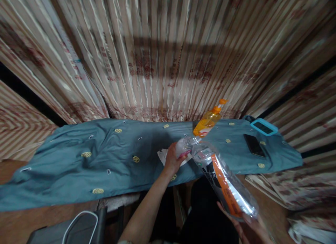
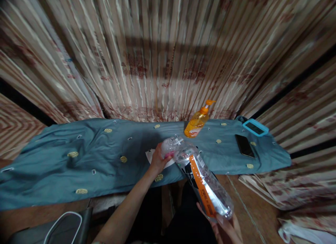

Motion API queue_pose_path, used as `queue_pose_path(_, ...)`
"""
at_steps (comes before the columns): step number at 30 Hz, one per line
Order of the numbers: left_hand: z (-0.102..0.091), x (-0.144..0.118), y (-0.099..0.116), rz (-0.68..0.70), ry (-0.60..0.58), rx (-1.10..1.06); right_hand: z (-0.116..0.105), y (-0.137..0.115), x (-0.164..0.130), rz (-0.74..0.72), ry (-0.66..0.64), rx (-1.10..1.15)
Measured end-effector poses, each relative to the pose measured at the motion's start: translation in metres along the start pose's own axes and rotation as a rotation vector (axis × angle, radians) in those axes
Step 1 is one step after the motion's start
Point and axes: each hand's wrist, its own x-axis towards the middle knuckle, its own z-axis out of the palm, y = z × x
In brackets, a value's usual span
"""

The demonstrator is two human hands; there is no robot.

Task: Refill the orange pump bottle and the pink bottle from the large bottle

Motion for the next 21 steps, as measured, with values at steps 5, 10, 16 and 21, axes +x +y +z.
queue_pose_path(5,0.000,-0.001,0.003,-0.025,0.010,0.006,0.004,-0.006,-0.002,-0.038,0.014,-0.058)
queue_pose_path(10,-0.001,-0.002,0.011,-0.047,0.008,0.015,0.004,-0.010,-0.005,-0.078,0.012,-0.105)
queue_pose_path(16,0.001,-0.004,0.013,-0.048,-0.009,0.022,0.006,-0.017,-0.013,-0.147,0.046,-0.179)
queue_pose_path(21,0.002,-0.004,0.013,-0.055,-0.016,0.002,0.012,-0.023,-0.019,-0.219,0.054,-0.243)
